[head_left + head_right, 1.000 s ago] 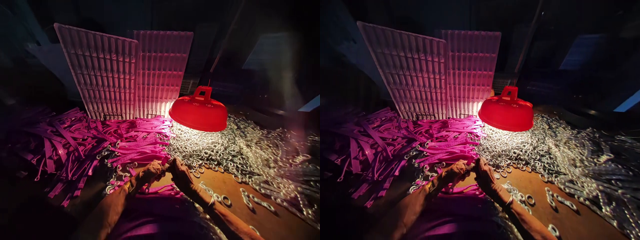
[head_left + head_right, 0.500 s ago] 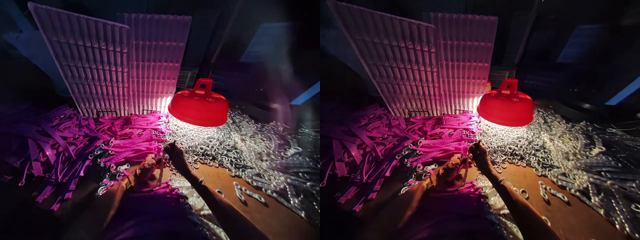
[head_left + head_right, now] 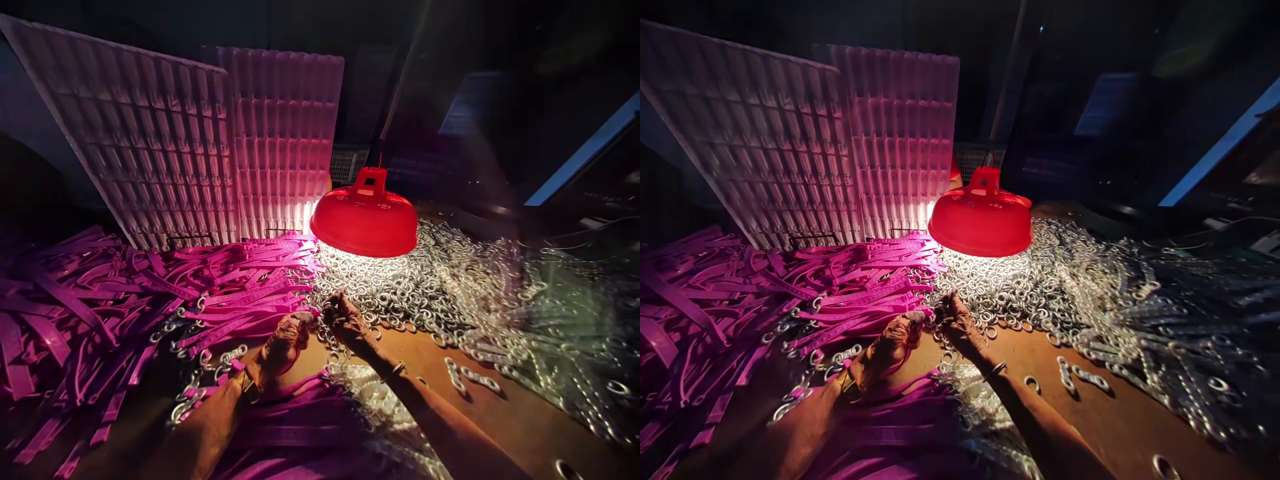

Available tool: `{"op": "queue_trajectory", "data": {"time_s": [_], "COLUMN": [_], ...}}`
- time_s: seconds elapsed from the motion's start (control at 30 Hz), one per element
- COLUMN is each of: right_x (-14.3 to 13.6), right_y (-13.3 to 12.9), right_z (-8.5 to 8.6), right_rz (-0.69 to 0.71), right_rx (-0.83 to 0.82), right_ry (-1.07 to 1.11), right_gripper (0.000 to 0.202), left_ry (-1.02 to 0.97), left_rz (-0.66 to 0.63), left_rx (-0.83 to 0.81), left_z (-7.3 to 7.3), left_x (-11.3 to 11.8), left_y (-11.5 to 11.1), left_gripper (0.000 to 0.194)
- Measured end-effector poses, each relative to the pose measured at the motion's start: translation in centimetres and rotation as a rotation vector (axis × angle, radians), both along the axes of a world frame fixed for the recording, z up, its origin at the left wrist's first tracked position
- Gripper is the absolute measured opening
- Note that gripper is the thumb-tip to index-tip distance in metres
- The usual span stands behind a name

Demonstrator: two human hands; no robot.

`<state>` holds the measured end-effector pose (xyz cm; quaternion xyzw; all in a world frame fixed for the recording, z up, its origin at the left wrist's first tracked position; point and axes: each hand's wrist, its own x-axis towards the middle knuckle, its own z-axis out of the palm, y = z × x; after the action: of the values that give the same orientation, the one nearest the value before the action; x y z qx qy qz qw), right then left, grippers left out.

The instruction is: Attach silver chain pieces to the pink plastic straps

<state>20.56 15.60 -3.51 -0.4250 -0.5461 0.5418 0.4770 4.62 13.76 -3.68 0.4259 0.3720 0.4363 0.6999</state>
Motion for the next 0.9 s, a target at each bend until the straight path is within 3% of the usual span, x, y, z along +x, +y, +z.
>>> {"op": "queue_trajectory", "data": {"time_s": [0.2,0.37,0.5,0.67,0.8,0.9], "right_x": [-0.6,-0.7,-0.8,-0.7,-0.5,-0.5], "right_y": [-1.6,-1.9,-2.0,-2.1,-2.0,-1.6], "right_z": [1.1,0.7,0.2,0.2,1.1,1.5], "right_rz": [0.013,-0.059,-0.099,-0.078,0.02,0.135], "right_rx": [0.053,0.201,0.273,0.271,0.175,0.079], "right_ry": [-0.107,-0.272,-0.39,-0.392,-0.373,-0.33], "right_gripper": [0.031,0.024,0.017,0.011,0.019,0.02], "left_ry": [-0.1,-0.164,-0.141,-0.027,-0.037,-0.041], "left_rz": [-0.008,-0.041,-0.077,-0.077,-0.151,-0.211], "left_rx": [-0.126,-0.221,-0.17,-0.009,-0.044,-0.126], "left_z": [-0.3,0.4,0.8,0.0,-0.7,-0.4], "left_x": [1.2,1.3,1.1,0.5,0.0,0.0], "left_y": [0.1,-0.1,-0.5,-0.9,-0.9,-0.9], "left_gripper": [0.031,0.042,0.042,0.039,0.041,0.037]}}
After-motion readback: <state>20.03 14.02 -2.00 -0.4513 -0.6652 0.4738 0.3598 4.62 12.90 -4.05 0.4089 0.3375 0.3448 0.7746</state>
